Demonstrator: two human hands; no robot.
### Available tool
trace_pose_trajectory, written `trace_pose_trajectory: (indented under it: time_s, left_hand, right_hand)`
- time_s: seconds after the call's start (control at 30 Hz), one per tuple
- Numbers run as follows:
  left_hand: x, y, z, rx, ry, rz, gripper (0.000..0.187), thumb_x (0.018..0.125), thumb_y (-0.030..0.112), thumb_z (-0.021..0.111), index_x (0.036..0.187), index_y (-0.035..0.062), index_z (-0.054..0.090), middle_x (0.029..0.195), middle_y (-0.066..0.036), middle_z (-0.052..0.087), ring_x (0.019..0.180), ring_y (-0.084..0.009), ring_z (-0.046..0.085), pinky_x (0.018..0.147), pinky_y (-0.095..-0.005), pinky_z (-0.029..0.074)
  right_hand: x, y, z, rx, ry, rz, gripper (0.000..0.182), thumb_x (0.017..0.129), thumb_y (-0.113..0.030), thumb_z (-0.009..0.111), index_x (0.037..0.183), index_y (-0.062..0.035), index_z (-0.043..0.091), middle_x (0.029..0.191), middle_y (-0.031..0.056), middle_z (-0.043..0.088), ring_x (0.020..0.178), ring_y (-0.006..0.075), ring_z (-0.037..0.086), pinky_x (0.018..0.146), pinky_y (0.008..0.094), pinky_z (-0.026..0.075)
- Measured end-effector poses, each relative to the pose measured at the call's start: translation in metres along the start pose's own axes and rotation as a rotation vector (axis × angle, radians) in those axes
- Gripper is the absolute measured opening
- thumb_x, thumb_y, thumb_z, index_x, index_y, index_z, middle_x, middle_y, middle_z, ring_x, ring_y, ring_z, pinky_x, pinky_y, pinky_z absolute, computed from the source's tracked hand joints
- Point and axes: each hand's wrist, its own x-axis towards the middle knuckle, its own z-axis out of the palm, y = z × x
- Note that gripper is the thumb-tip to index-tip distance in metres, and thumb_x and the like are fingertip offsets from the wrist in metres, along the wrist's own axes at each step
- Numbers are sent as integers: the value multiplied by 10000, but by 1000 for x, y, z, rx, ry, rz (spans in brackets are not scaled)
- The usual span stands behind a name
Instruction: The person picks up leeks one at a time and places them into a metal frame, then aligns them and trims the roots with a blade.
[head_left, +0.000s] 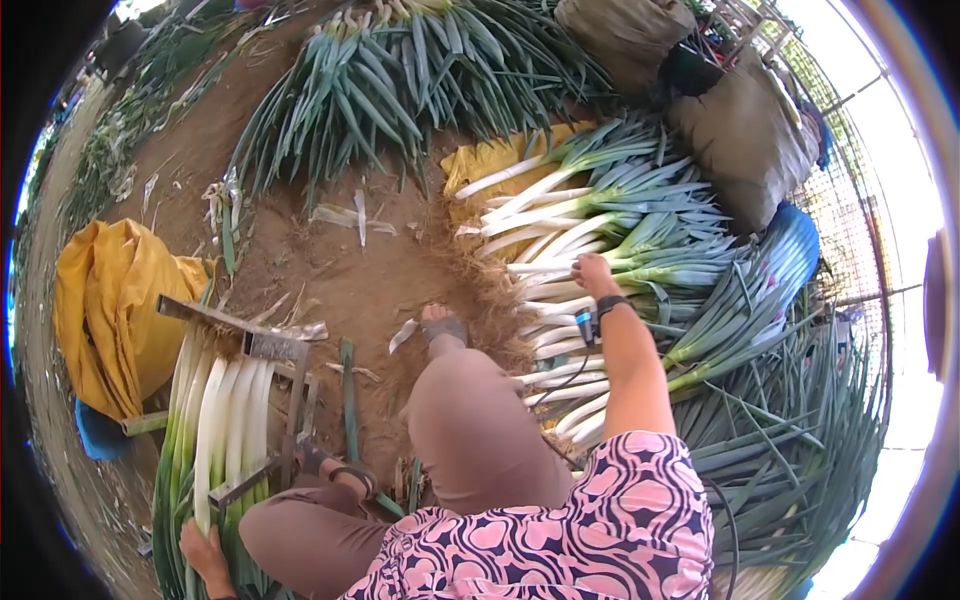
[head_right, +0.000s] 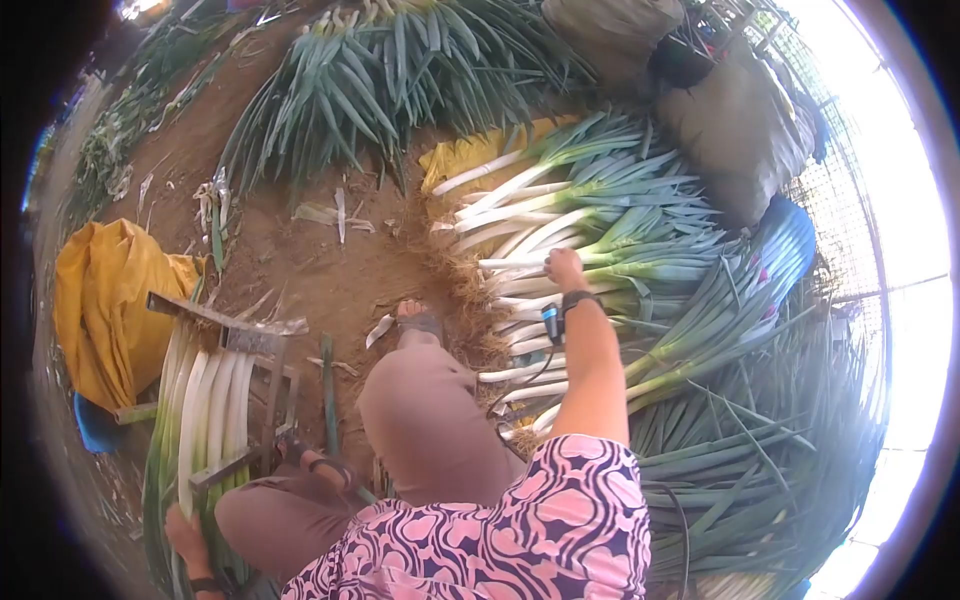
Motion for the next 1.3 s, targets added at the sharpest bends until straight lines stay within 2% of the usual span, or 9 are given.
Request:
trace_pose_trajectory:
  time_s: [0.17, 0.3, 0.43, 0.57, 0.73, 0.87, 1.1, 1.23, 1.3]
  left_hand:
    - [2, 7, 0, 1, 7, -50, 495, 725, 135, 683, 1167, 5, 501, 1047, -185, 536, 1001, -393, 511, 836, -471, 390]
    - [5, 3, 3, -26, 17, -9, 477, 747, 140, 653, 1176, 1, 497, 1037, -196, 523, 993, -401, 504, 843, -475, 383]
    - [8, 4, 5, 2, -24, -28, 444, 780, 167, 618, 1172, -2, 498, 1037, -204, 517, 990, -413, 501, 831, -474, 389]
    - [22, 63, -50, -19, -122, -75, 588, 875, 517, 549, 1079, -34, 577, 1021, -287, 575, 971, -482, 523, 837, -526, 404]
    - [29, 68, -62, -39, -226, -116, 569, 889, 471, 539, 1074, -66, 565, 1035, -294, 570, 974, -479, 527, 830, -522, 416]
    - [32, 74, -65, -2, -233, -100, 557, 885, 447, 524, 1109, -61, 563, 1088, -299, 561, 1002, -475, 524, 856, -520, 419]
    - [24, 58, -54, -19, -221, -114, 582, 879, 477, 501, 1147, -34, 568, 1125, -319, 546, 1040, -480, 512, 894, -524, 408]
    - [24, 84, -72, -30, -228, -196, 581, 872, 481, 508, 1159, -20, 573, 1137, -326, 540, 1048, -468, 519, 907, -523, 401]
    - [15, 42, -26, -78, -65, -91, 464, 819, 285, 577, 1173, -9, 522, 1076, -246, 525, 1014, -436, 507, 852, -489, 397]
  right_hand:
    - [50, 25, 30, 103, 57, -211, 82, 883, -36, 490, 907, 25, 540, 658, 27, 499, 504, 115, 471, 413, 240, 333]
    - [178, 69, 26, -178, 470, -471, 100, 866, -45, 508, 896, 26, 572, 646, 19, 491, 510, 99, 456, 426, 251, 343]
    - [127, -4, 62, 278, 181, -187, 275, 893, -137, 545, 1112, 26, 519, 761, 63, 531, 643, 170, 543, 560, 283, 474]
    - [125, -25, 95, 323, 203, 45, 274, 897, -197, 590, 1074, -8, 500, 953, 118, 526, 888, 223, 520, 797, 388, 487]
    - [153, -9, 101, 162, 276, 73, 187, 835, -121, 631, 944, -2, 536, 855, 101, 547, 711, 226, 552, 604, 349, 499]
    - [132, -3, 99, 506, 246, 7, 317, 807, -126, 622, 1056, 37, 514, 947, 139, 556, 789, 253, 588, 557, 333, 537]
    - [75, -25, 80, 1072, 241, -68, 290, 892, -226, 582, 1051, -59, 407, 754, 70, 486, 513, 175, 490, 434, 311, 442]
    - [-3, -42, 61, 768, 288, -291, 237, 926, -198, 566, 995, -71, 378, 704, 52, 432, 464, 146, 428, 376, 296, 380]
    - [-46, -41, 54, 773, 197, -346, 224, 923, -181, 575, 968, -88, 376, 674, 35, 419, 453, 131, 404, 377, 285, 371]
